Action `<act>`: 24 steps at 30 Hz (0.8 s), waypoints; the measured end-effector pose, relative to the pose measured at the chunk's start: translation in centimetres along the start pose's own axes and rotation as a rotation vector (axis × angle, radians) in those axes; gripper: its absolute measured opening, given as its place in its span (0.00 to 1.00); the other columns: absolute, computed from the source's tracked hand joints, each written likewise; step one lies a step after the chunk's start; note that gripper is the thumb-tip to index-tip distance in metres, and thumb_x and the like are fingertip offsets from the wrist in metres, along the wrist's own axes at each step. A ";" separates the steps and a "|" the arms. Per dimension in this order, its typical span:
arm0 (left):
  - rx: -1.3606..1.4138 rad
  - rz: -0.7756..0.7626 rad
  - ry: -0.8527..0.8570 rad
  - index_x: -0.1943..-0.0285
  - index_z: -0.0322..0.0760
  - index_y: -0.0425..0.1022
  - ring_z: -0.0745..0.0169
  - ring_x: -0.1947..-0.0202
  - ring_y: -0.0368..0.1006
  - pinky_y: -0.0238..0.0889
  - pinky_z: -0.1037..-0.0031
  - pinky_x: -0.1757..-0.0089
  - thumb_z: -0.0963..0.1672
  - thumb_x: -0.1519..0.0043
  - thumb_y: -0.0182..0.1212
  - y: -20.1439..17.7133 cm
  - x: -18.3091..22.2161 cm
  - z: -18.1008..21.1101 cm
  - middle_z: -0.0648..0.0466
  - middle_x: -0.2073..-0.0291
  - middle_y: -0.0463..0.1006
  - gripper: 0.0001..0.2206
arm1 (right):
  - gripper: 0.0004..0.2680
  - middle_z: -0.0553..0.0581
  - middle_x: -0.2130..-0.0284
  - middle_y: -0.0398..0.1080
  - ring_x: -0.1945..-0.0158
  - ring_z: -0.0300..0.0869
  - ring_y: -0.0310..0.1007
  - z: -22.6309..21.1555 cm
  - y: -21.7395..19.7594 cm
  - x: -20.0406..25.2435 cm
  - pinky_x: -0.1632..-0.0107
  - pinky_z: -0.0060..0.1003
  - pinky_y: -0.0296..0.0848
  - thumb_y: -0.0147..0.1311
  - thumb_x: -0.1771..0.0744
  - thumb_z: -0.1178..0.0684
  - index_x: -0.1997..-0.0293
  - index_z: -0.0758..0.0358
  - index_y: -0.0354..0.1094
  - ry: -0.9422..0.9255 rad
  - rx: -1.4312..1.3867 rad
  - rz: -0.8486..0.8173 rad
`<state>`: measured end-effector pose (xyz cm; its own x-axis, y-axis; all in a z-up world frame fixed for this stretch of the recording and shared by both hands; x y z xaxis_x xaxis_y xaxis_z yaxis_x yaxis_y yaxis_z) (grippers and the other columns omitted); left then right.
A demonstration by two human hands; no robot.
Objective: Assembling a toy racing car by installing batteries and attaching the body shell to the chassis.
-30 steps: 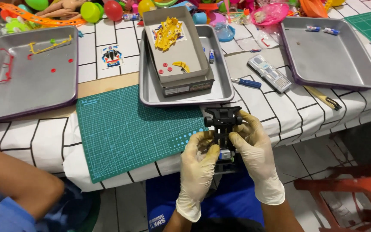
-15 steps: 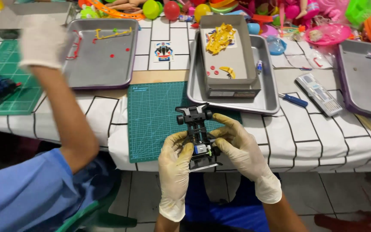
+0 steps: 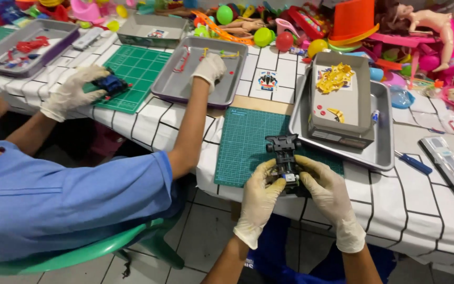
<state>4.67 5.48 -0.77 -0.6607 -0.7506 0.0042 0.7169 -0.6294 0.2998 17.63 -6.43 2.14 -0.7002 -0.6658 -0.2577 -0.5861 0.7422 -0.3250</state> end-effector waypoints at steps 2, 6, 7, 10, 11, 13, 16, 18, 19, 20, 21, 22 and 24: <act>0.005 -0.001 0.008 0.37 0.34 0.71 0.63 0.50 0.76 0.72 0.74 0.49 0.37 0.44 0.66 -0.6 0.8 1.0 0.49 0.49 0.79 0.24 | 0.15 0.58 0.53 0.77 0.50 0.43 0.77 -0.6 0.6 0.1 0.47 0.37 0.74 0.58 0.34 0.53 0.39 0.57 0.73 -0.062 0.065 -0.082; 0.053 0.034 -0.059 0.37 0.35 0.69 0.62 0.48 0.76 0.72 0.75 0.48 0.37 0.43 0.62 -2.4 1.0 2.0 0.50 0.47 0.78 0.23 | 0.15 0.52 0.51 0.78 0.50 0.39 0.77 -1.6 2.2 -0.8 0.46 0.30 0.71 0.52 0.33 0.52 0.39 0.53 0.73 -0.177 0.195 -0.205; 0.058 0.051 -0.045 0.37 0.35 0.69 0.62 0.48 0.76 0.72 0.75 0.48 0.37 0.43 0.62 -2.8 0.6 2.3 0.50 0.47 0.78 0.23 | 0.15 0.52 0.51 0.78 0.50 0.39 0.77 -2.7 2.5 -1.2 0.46 0.30 0.71 0.52 0.33 0.52 0.39 0.53 0.73 -0.194 0.193 -0.221; -0.016 0.096 -0.039 0.37 0.39 0.71 0.61 0.43 0.73 0.70 0.73 0.45 0.38 0.43 0.63 -4.2 -0.5 3.6 0.51 0.43 0.76 0.22 | 0.17 0.53 0.45 0.77 0.43 0.39 0.78 -2.4 3.4 -2.4 0.42 0.33 0.77 0.53 0.34 0.55 0.36 0.54 0.70 0.026 0.104 -0.257; -0.060 0.100 -0.046 0.37 0.40 0.71 0.62 0.44 0.75 0.71 0.75 0.47 0.38 0.43 0.63 -4.5 -0.9 4.4 0.52 0.44 0.78 0.23 | 0.18 0.53 0.48 0.79 0.46 0.38 0.80 -2.0 3.8 -3.1 0.41 0.32 0.75 0.55 0.35 0.55 0.37 0.53 0.71 0.025 0.150 -0.267; -0.092 0.115 -0.032 0.37 0.41 0.71 0.63 0.45 0.76 0.73 0.77 0.49 0.39 0.44 0.63 -5.1 -2.5 5.4 0.53 0.44 0.79 0.23 | 0.18 0.52 0.52 0.81 0.49 0.37 0.81 -1.1 4.3 -4.7 0.41 0.31 0.72 0.58 0.35 0.55 0.37 0.51 0.72 0.001 0.204 -0.283; -0.170 0.110 -0.099 0.36 0.46 0.71 0.67 0.39 0.72 0.65 0.77 0.45 0.43 0.43 0.63 -6.1 -4.7 5.7 0.58 0.40 0.76 0.23 | 0.19 0.46 0.54 0.82 0.53 0.35 0.81 -0.4 5.1 -6.7 0.45 0.29 0.73 0.62 0.37 0.51 0.39 0.44 0.73 -0.220 0.404 -0.270; -0.166 0.085 -0.202 0.34 0.48 0.70 0.69 0.38 0.70 0.61 0.78 0.44 0.43 0.42 0.61 -6.2 -6.0 5.7 0.61 0.38 0.75 0.23 | 0.26 0.40 0.51 0.82 0.62 0.30 0.74 4.2 5.5 -8.0 0.53 0.25 0.76 0.63 0.37 0.54 0.30 0.34 0.63 0.141 0.461 -0.369; -0.167 0.083 -0.196 0.34 0.48 0.70 0.69 0.38 0.70 0.61 0.78 0.44 0.43 0.42 0.61 -6.3 -7.1 5.8 0.61 0.38 0.75 0.23 | 0.26 0.40 0.51 0.82 0.62 0.30 0.74 3.7 5.8 -8.3 0.53 0.25 0.76 0.63 0.37 0.54 0.30 0.34 0.63 0.137 0.460 -0.365; -0.117 0.075 -0.224 0.34 0.46 0.70 0.70 0.43 0.72 0.65 0.80 0.45 0.42 0.42 0.61 -6.2 -7.8 5.3 0.60 0.40 0.76 0.24 | 0.28 0.42 0.59 0.81 0.62 0.30 0.78 3.7 5.9 -8.4 0.50 0.24 0.78 0.66 0.38 0.52 0.30 0.33 0.63 0.181 0.493 -0.373; -0.066 0.067 -0.252 0.34 0.44 0.70 0.70 0.49 0.74 0.68 0.81 0.46 0.41 0.42 0.61 -6.2 -8.6 4.9 0.59 0.43 0.78 0.24 | 0.29 0.45 0.67 0.80 0.63 0.30 0.82 3.7 6.0 -8.5 0.47 0.22 0.80 0.68 0.39 0.50 0.30 0.31 0.64 0.225 0.525 -0.380; -0.063 0.071 -0.247 0.34 0.44 0.70 0.70 0.49 0.74 0.68 0.81 0.46 0.41 0.42 0.61 -6.2 -9.5 4.6 0.59 0.43 0.78 0.24 | 0.29 0.45 0.67 0.80 0.63 0.30 0.82 7.1 6.3 -9.9 0.47 0.22 0.80 0.68 0.39 0.50 0.30 0.31 0.64 0.219 0.528 -0.382; -0.081 0.077 -0.352 0.37 0.45 0.73 0.73 0.49 0.77 0.70 0.83 0.46 0.39 0.43 0.62 -6.2 -11.2 3.7 0.60 0.48 0.81 0.22 | 0.36 0.38 0.46 0.74 0.61 0.25 0.81 15.8 7.5 -11.4 0.47 0.16 0.78 0.68 0.37 0.40 0.23 0.19 0.41 0.447 0.775 -0.663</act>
<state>6.81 18.53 0.88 -0.6304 -0.6900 0.3556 0.7732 -0.5986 0.2092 27.70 5.51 -11.73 -0.5177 -0.7094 0.4782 -0.5952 -0.1028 -0.7970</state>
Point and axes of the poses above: each hand's wrist, its own x-axis away from the middle knuckle, its own y-axis out of the palm, z = x × y, the point moved 8 cm from there along -x, towards the middle knuckle
